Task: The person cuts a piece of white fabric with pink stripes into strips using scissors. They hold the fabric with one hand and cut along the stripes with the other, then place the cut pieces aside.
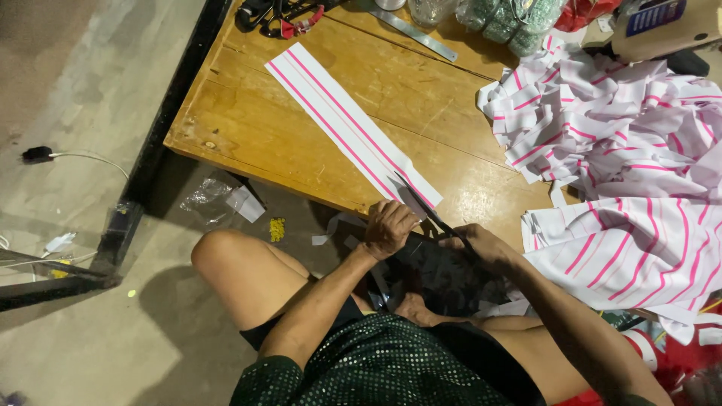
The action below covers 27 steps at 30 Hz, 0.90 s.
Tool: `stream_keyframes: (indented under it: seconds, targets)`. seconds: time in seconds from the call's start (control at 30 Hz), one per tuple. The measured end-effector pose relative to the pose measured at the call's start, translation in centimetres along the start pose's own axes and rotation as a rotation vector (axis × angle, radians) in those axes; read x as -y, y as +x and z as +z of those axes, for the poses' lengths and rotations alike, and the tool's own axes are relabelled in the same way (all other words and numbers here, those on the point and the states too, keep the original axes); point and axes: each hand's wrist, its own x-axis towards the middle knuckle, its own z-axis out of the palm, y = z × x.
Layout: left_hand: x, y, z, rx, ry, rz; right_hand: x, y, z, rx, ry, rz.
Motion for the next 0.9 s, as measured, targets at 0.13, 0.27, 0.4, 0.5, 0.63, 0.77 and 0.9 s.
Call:
stream_keyframes:
  seconds: [0.13, 0.27, 0.4, 0.5, 0.63, 0.77, 0.9]
  targets:
    - [0.1, 0.0, 0.0, -0.006, 0.008, 0.017, 2.0, -0.7, 0.2, -0.003, 0.097, -0.009]
    - [-0.1, 0.4, -0.5, -0.002, -0.025, 0.006, 1.6, -0.4, 0.3, 0.006, 0.081, -0.044]
    - [0.0, 0.3, -0.4, 0.000, -0.049, -0.002, -0.7, 0.8, 0.1, -0.003, 0.080, -0.086]
    - [2.7, -1.6, 1.0, 0.124, 0.037, -0.287, 0.5, -0.3, -0.4, 0.019, 0.054, -0.106]
    - [0.4, 6.4, -7.5, 0.528, 0.204, -0.718, -1.3, 0.5, 0.0, 0.005, 0.078, -0.077]
    - [0.2, 6.6, -7.6, 0.641, 0.286, -0.740, 0.4, -0.9, 0.2, 0.018, 0.070, -0.066]
    - [1.1, 5.3, -6.0, 0.667, 0.301, -0.748, 4.8, -2.3, 0.2, -0.004, 0.089, 0.027]
